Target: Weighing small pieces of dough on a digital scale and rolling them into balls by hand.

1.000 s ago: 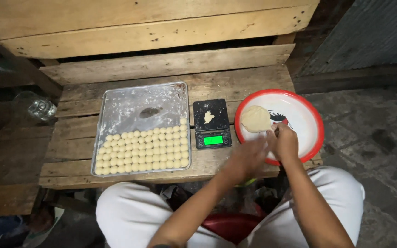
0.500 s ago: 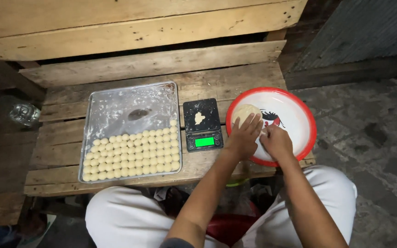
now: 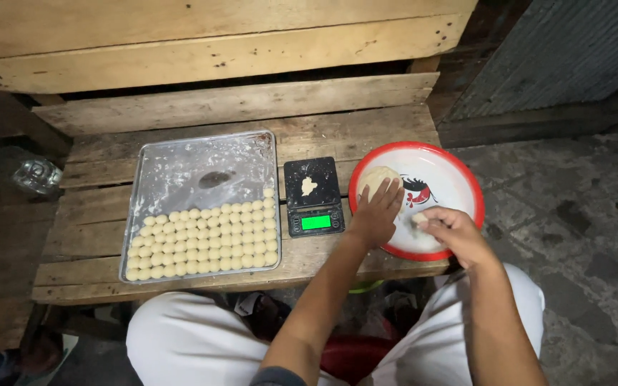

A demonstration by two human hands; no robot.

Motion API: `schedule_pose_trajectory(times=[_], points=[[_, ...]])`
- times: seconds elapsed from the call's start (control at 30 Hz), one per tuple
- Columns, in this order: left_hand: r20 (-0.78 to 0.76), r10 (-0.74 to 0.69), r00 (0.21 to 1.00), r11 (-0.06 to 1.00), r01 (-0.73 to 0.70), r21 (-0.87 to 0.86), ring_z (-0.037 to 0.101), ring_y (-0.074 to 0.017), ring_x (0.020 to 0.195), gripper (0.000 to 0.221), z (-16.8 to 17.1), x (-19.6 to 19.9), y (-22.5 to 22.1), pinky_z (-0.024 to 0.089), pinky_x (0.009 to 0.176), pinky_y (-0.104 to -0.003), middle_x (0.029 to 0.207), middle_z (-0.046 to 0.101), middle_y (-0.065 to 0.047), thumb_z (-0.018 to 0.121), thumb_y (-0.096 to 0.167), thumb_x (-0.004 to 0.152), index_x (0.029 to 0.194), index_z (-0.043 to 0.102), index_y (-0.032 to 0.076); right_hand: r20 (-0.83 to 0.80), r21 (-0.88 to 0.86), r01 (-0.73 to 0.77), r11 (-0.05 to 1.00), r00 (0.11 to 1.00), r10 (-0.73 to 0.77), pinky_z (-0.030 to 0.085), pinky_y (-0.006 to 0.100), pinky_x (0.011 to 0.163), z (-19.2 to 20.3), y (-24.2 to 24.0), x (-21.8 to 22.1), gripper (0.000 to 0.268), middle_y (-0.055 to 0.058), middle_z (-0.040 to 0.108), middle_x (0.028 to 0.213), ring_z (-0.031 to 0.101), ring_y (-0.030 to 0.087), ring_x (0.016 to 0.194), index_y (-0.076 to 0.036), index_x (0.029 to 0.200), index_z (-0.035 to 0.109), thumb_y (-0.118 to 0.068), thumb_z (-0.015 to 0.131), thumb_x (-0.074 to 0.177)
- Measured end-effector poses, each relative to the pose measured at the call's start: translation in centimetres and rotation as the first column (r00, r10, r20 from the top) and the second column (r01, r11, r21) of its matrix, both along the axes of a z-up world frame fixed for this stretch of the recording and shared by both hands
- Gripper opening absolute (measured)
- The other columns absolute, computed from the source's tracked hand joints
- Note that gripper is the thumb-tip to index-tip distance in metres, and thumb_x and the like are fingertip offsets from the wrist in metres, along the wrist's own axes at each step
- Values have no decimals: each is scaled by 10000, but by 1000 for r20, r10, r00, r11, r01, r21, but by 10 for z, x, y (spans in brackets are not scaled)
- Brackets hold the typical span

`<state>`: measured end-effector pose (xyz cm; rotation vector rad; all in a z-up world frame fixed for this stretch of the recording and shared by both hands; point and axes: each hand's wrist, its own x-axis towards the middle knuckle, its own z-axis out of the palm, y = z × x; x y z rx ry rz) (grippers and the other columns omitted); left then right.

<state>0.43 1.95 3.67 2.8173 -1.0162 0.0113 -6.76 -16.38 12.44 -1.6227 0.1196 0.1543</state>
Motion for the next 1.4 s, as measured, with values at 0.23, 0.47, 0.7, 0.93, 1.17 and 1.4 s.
schedule_pose_trajectory(times=[0.23,0.47,0.7,0.93,1.17,1.4], points=[[-17,98,995,828,-91,-553,303,-402,1555,646,16,-27,-3,329,1209,-592,1629,399,-172,478,101,931,1573,409,103,272,-91,129,987,957,-100,413,388,1105,-28,9,10,203,198,634,1363,566,261,1271,39,1129,725,-59,692,955],[-650,-589,481,-265,-874,-407,712,-232,921,446,-7,-53,-4,619,731,-330,1118,695,-133,643,275,1047,1401,551,19,407,-262,-53,963,899,161,376,491,1157,-42,44,8,322,204,603,1434,552,383,1355,-10,1193,735,-234,672,970],[-727,-364,582,-265,-813,-518,718,-145,681,132,-6,-45,39,518,570,-230,812,756,-88,722,156,888,997,751,88,667,-502,105,858,679,307,316,459,1190,-41,72,0,670,186,372,1640,369,350,1475,-62,1553,468,-223,711,949],[-485,422,766,339,-629,-700,701,-402,958,282,25,15,126,559,849,-514,945,727,-157,786,348,887,1089,781,152,237,-379,146,914,970,-56,292,585,1213,9,71,0,977,296,180,1669,314,474,1490,-5,1648,15,-248,650,947],[-9,577,817,793,-562,-236,720,-307,912,204,1,62,158,593,782,-479,888,701,-42,751,351,876,957,706,170,269,-469,193,862,961,-69,373,566,1171,-1,70,7,931,309,354,1589,469,452,1394,-24,1648,153,-226,717,935],[389,419,820,901,-324,-287,679,-275,697,194,-9,57,158,522,658,-423,693,632,-38,623,272,843,706,699,159,542,-613,327,719,836,83,465,518,1088,-42,50,19,690,236,564,1429,579,425,1287,-14,1576,442,-302,668,991]])
